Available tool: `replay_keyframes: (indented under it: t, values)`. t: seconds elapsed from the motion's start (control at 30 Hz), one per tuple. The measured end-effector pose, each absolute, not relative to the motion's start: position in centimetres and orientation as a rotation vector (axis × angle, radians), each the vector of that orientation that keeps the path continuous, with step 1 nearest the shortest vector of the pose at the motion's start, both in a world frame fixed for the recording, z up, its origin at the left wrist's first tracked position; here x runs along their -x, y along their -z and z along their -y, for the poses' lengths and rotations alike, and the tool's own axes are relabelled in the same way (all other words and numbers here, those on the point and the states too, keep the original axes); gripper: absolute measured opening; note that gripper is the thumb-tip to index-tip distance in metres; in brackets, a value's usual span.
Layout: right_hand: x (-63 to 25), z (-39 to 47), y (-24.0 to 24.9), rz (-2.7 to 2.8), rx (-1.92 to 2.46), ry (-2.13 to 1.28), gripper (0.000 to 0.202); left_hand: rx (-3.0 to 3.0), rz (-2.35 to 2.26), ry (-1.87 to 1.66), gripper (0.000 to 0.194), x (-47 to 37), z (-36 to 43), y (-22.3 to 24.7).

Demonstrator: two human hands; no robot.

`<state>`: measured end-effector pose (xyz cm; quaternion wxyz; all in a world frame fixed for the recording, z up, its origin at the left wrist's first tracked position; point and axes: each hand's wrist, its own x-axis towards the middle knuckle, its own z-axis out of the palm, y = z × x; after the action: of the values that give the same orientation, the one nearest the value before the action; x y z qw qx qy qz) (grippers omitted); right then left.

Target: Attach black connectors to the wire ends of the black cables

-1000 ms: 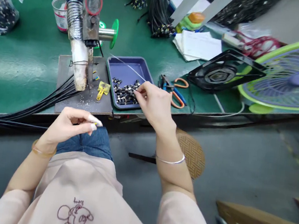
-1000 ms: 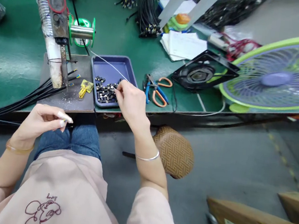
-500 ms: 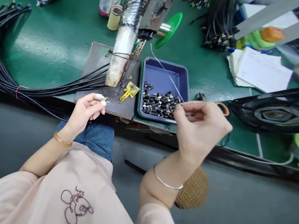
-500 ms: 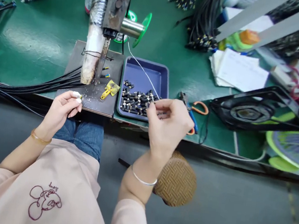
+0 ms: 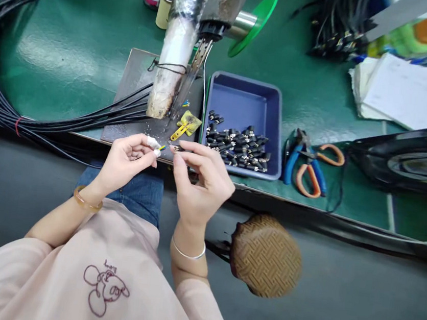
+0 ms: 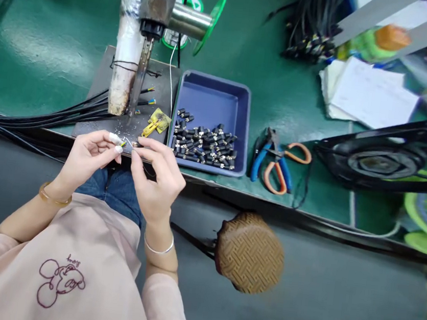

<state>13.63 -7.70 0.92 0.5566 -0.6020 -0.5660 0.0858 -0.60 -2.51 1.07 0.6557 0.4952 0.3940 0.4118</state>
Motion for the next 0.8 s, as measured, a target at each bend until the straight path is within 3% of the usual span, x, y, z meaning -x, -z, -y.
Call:
replay_keyframes:
  t: [0.23,0.57,0.67,0.8]
  values:
    - [-13.7,7.3,-0.3,1.241,1.306,-0.559,0.008,-1.190,-0.845,-0.961,0.012,0.5,2.7,-0.6]
    - [-13.7,7.4,-0.3,1.223,1.305,-0.632,0.007,-1.440,-0.926,-1.045,0.009,0.5,3.5,-0.1]
    - [-13.1,7.6,0.1,1.241,1.300,-0.540,0.008,-1.497,-0.987,-1.057,0.008,0.4,3.9,-0.2]
    - [-12.1,8.0,0.6,1.374,1.350,-0.135,0.011,-1.430,-1.010,-1.063,0.009,0.4,4.1,-0.3]
